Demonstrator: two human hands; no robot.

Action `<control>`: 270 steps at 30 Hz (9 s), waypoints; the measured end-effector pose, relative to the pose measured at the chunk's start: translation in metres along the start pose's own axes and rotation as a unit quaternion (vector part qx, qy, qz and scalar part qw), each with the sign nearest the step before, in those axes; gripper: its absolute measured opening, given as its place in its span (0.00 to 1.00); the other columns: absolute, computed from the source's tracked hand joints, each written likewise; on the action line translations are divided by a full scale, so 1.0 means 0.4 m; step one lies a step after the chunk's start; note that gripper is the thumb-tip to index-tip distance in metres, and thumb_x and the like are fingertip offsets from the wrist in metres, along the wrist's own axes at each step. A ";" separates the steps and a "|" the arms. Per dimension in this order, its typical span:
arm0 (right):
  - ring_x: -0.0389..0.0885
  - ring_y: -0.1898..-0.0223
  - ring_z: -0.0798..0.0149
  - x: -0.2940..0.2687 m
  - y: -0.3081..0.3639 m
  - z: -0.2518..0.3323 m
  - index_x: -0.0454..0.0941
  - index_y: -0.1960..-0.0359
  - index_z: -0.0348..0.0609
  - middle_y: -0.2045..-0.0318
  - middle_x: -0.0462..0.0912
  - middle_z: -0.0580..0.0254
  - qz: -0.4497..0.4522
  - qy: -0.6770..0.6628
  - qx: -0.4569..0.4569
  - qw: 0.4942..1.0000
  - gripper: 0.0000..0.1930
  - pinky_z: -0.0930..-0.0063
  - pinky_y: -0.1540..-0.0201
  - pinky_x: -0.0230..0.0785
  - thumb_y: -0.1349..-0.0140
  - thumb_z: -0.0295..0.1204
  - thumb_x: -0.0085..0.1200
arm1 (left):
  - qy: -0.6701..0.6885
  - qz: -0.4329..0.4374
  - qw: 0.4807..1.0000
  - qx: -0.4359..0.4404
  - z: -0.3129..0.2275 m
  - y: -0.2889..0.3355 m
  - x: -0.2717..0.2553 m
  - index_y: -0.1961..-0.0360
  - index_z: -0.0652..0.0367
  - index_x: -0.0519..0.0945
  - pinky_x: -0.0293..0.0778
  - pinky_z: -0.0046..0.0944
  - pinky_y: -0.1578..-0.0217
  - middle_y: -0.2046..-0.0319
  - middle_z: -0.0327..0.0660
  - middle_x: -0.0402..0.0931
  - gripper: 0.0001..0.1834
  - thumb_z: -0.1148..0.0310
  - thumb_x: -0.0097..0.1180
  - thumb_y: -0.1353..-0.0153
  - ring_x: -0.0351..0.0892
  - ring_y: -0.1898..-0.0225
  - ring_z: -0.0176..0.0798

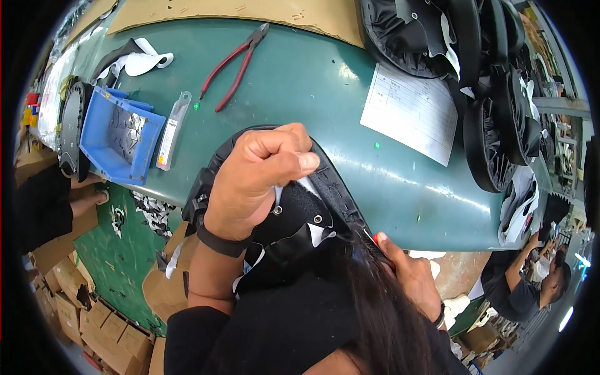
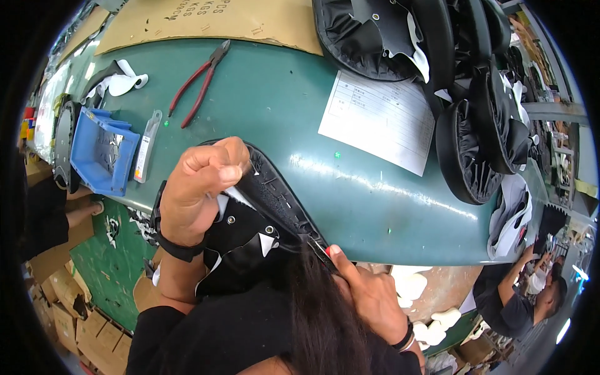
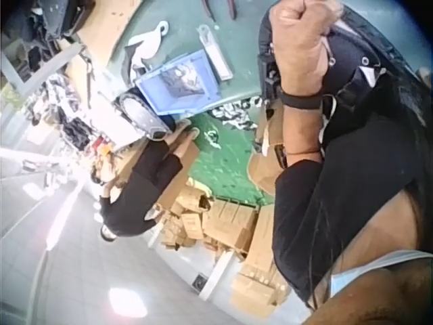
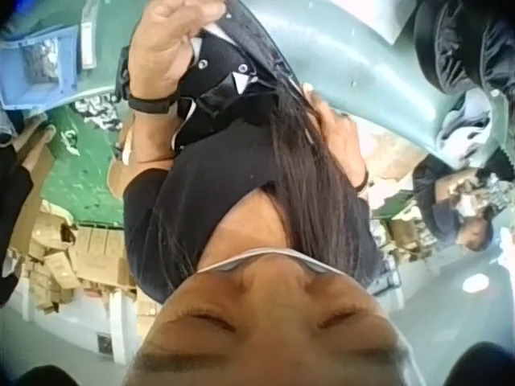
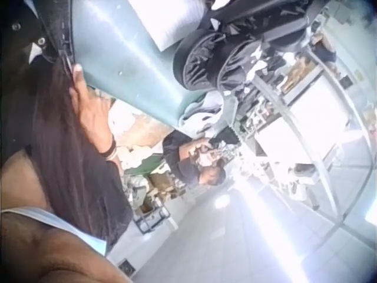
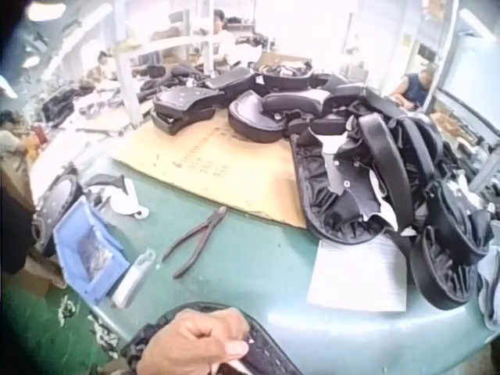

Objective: The person trims excess material from black padded seat components using a utility knife, discarding the material scraps into a bin.

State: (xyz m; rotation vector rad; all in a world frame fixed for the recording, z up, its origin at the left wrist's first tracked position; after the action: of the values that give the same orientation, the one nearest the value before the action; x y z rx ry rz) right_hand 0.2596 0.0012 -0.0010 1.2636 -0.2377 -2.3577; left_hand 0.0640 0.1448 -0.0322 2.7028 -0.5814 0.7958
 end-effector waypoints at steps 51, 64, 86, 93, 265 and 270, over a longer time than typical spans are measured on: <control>0.80 0.76 0.52 -0.053 -0.183 0.045 0.72 0.40 0.54 0.72 0.84 0.61 0.125 0.107 -0.097 0.982 0.23 0.62 0.72 0.66 0.38 0.36 0.56 | -0.657 0.098 0.731 0.155 -0.122 0.026 0.085 0.69 0.58 0.77 0.70 0.39 0.72 0.73 0.41 0.73 0.20 0.51 0.63 0.45 0.72 0.73 0.40; 0.81 0.68 0.43 0.033 -0.059 0.081 0.70 0.39 0.45 0.70 0.83 0.47 -0.110 0.037 -0.043 0.992 0.27 0.55 0.66 0.71 0.42 0.28 0.60 | 0.013 -0.001 0.999 0.040 -0.046 -0.013 -0.058 0.86 0.58 0.73 0.63 0.29 0.69 0.81 0.31 0.70 0.14 0.75 0.63 0.48 0.67 0.75 0.25; 0.78 0.79 0.43 -0.014 -0.137 0.092 0.68 0.37 0.46 0.77 0.80 0.48 -0.133 0.062 -0.017 0.989 0.27 0.55 0.74 0.70 0.38 0.32 0.58 | 0.403 0.193 0.835 0.322 -0.337 0.084 -0.197 0.77 0.55 0.66 0.56 0.31 0.89 0.84 0.37 0.64 0.19 0.61 0.42 0.27 0.59 0.86 0.29; 0.81 0.77 0.52 -0.035 -0.182 -0.037 0.69 0.56 0.39 0.78 0.79 0.54 -0.131 -0.205 0.148 0.959 0.13 0.64 0.71 0.71 0.33 0.34 0.54 | -0.504 0.044 0.831 -0.229 -0.115 0.470 -0.250 0.69 0.61 0.84 0.75 0.38 0.76 0.73 0.44 0.81 0.14 0.59 0.61 0.40 0.82 0.73 0.48; 0.80 0.66 0.41 -0.036 0.016 -0.050 0.69 0.37 0.50 0.65 0.81 0.48 -0.025 0.024 -0.069 0.997 0.30 0.57 0.65 0.72 0.43 0.28 0.62 | -0.125 0.046 0.990 0.041 -0.021 0.013 0.091 0.79 0.62 0.75 0.75 0.34 0.71 0.61 0.43 0.76 0.07 0.76 0.59 0.45 0.80 0.73 0.32; 0.77 0.80 0.49 -0.093 -0.058 -0.047 0.70 0.37 0.63 0.78 0.76 0.60 0.013 0.115 -0.051 0.992 0.26 0.57 0.77 0.65 0.39 0.34 0.58 | -0.723 0.171 0.655 0.134 0.045 0.072 0.216 0.77 0.55 0.78 0.65 0.40 0.68 0.78 0.37 0.71 0.13 0.59 0.65 0.47 0.71 0.70 0.41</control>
State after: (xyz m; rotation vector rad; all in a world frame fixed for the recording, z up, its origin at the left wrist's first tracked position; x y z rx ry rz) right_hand 0.2858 0.0401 0.0079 1.4567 -0.0600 -2.1500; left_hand 0.1260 0.0867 0.0056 2.9357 -1.2925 -1.6473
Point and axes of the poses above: each hand's wrist, its own y-axis away from the middle knuckle, its own x-axis out of the palm, z = x × y, the point moved 8 cm from there along -y, towards the middle knuckle
